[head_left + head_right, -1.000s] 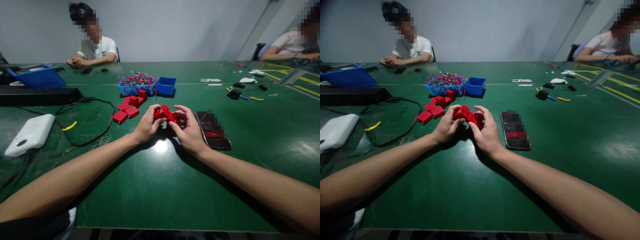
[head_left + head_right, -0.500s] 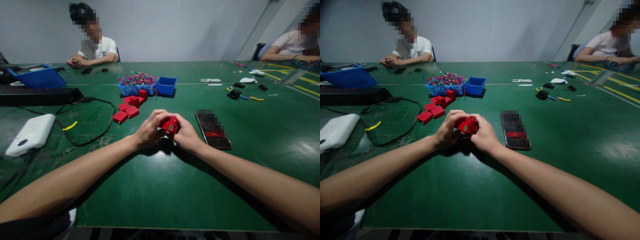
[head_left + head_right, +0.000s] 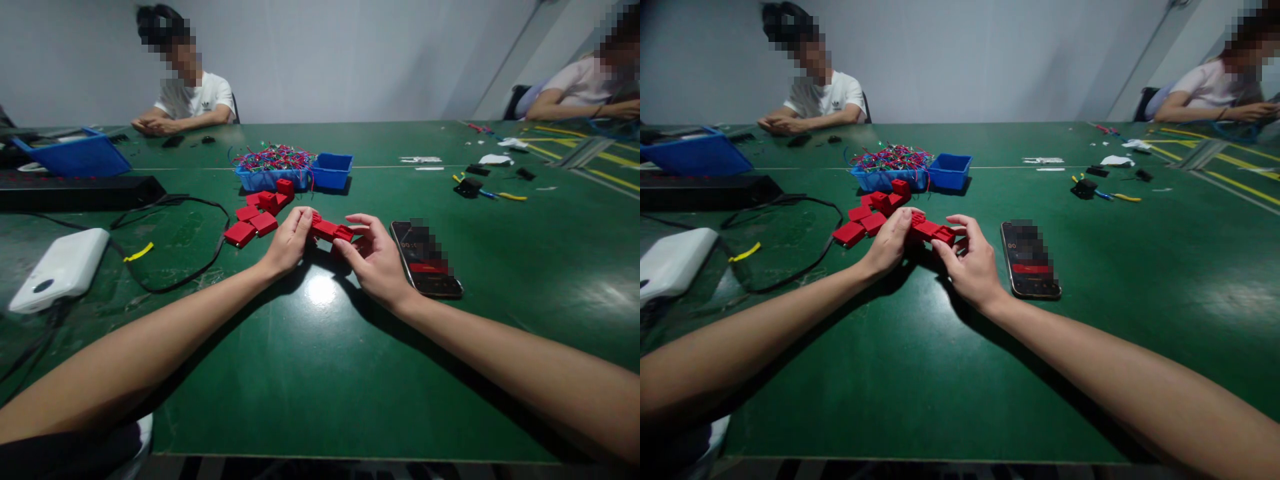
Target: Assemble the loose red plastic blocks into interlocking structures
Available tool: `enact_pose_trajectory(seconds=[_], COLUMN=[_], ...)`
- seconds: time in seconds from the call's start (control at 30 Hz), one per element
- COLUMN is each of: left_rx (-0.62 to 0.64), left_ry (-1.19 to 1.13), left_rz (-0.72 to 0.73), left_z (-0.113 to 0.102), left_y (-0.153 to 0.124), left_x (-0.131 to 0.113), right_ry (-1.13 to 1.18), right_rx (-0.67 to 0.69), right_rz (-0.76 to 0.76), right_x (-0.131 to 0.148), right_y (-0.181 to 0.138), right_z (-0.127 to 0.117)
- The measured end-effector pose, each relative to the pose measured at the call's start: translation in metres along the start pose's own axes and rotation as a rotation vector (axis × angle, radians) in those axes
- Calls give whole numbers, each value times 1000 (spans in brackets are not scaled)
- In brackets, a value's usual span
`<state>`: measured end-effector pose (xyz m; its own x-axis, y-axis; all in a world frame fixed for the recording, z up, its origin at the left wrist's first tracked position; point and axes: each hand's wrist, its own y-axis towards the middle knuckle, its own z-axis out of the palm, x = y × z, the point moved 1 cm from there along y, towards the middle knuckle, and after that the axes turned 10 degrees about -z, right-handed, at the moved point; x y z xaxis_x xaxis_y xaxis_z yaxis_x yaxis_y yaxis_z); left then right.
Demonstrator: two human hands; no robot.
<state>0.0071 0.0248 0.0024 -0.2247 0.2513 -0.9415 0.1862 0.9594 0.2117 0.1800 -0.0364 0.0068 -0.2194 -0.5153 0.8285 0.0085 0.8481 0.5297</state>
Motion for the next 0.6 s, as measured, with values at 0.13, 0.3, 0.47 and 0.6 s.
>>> enact_pose_trajectory(seconds=[0.13, 0.3, 0.47, 0.6], left_rx=[95, 70, -124, -125], left_ry=[26, 57, 252, 379], left_rz=[-34, 0, 417, 759], left_z=[1, 1, 1, 2], left_y=[-4, -9, -17, -26], left_x=[-1, -5, -13, -16], right_ry=[-46, -114, -121, -176], right_rx=[-53, -34, 100, 208], right_rz=[-151, -248, -189, -142], right_x=[6, 10, 5, -2], right_y=[-1, -1, -2, -2], right_z=[-3, -4, -3, -3])
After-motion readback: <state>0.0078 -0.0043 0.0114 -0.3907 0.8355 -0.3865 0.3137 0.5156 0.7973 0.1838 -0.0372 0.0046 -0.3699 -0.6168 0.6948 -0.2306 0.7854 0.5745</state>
